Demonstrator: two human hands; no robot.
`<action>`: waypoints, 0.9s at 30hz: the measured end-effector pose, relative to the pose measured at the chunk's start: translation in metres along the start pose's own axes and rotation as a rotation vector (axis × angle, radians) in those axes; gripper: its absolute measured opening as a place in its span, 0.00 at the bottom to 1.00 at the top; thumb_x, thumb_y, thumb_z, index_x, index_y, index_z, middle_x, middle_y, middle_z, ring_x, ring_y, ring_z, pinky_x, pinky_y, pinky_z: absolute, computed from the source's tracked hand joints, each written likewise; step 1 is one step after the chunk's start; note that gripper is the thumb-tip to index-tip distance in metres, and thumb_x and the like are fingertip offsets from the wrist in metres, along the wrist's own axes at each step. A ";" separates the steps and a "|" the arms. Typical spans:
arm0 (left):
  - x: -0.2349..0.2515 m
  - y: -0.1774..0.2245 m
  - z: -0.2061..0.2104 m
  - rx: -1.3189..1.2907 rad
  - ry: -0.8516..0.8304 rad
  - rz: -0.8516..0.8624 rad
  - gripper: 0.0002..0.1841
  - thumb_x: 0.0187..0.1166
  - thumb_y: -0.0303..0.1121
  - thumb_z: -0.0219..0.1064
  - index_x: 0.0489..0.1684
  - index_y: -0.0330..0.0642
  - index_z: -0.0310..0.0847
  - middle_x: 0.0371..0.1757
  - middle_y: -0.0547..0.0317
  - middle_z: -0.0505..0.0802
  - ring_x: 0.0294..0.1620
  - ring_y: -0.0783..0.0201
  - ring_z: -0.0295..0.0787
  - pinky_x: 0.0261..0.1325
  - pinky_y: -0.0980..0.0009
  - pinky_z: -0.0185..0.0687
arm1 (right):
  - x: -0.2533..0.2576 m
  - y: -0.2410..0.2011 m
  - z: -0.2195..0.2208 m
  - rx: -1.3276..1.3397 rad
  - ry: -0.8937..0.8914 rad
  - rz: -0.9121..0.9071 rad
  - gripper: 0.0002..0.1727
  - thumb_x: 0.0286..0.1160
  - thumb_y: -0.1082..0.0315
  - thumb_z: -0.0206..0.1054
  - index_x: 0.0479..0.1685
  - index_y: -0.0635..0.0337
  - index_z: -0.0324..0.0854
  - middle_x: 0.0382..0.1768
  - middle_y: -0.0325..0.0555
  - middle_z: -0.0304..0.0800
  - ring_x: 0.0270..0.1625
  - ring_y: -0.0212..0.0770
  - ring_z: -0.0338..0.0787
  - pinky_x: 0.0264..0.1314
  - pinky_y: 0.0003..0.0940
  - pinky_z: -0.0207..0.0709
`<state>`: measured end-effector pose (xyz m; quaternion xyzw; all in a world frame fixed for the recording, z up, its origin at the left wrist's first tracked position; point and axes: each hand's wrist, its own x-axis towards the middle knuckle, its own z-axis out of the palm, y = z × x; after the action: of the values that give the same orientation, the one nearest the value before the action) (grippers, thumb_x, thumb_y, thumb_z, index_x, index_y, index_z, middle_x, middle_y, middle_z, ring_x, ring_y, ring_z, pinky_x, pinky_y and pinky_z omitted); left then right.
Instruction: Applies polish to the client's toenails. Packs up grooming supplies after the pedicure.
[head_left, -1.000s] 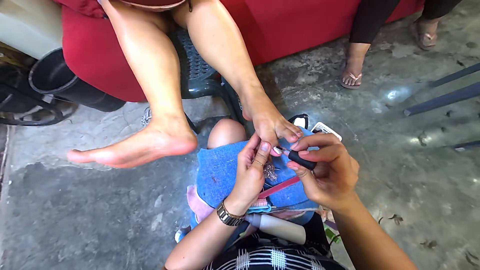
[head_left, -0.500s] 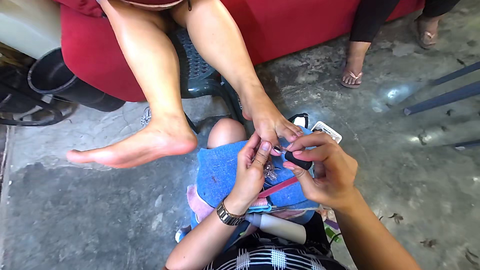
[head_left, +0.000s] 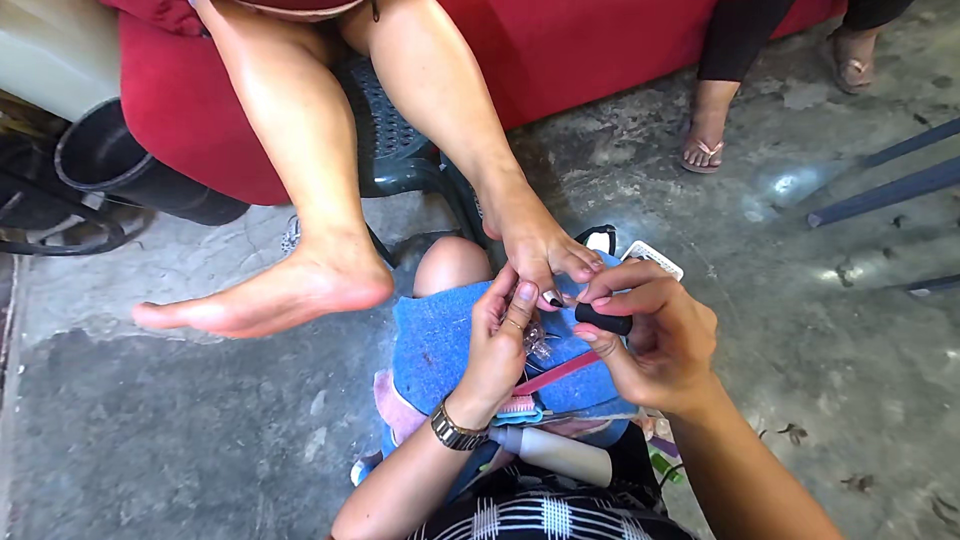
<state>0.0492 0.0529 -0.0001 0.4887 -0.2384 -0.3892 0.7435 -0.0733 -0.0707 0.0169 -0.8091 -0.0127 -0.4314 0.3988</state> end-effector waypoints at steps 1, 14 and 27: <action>0.000 0.000 0.000 -0.005 -0.001 0.002 0.16 0.92 0.36 0.50 0.66 0.45 0.81 0.38 0.60 0.88 0.29 0.74 0.82 0.32 0.79 0.81 | 0.000 0.001 -0.001 0.027 0.007 0.008 0.11 0.77 0.66 0.71 0.51 0.54 0.75 0.52 0.39 0.82 0.57 0.31 0.86 0.57 0.25 0.87; 0.000 -0.001 -0.001 -0.022 0.000 -0.006 0.15 0.91 0.37 0.52 0.65 0.46 0.82 0.38 0.61 0.88 0.29 0.73 0.83 0.33 0.79 0.83 | 0.001 -0.002 0.003 0.013 0.057 0.012 0.12 0.75 0.67 0.73 0.50 0.55 0.75 0.51 0.40 0.83 0.57 0.32 0.87 0.57 0.26 0.88; 0.000 0.000 0.001 -0.065 0.003 -0.027 0.13 0.91 0.36 0.52 0.58 0.46 0.83 0.35 0.61 0.87 0.26 0.74 0.81 0.30 0.80 0.82 | 0.002 -0.003 0.005 0.005 0.127 0.023 0.13 0.75 0.68 0.74 0.50 0.55 0.75 0.53 0.40 0.82 0.58 0.32 0.88 0.57 0.26 0.88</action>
<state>0.0485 0.0529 0.0001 0.4681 -0.2182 -0.4059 0.7540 -0.0698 -0.0665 0.0185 -0.7791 0.0209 -0.4772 0.4060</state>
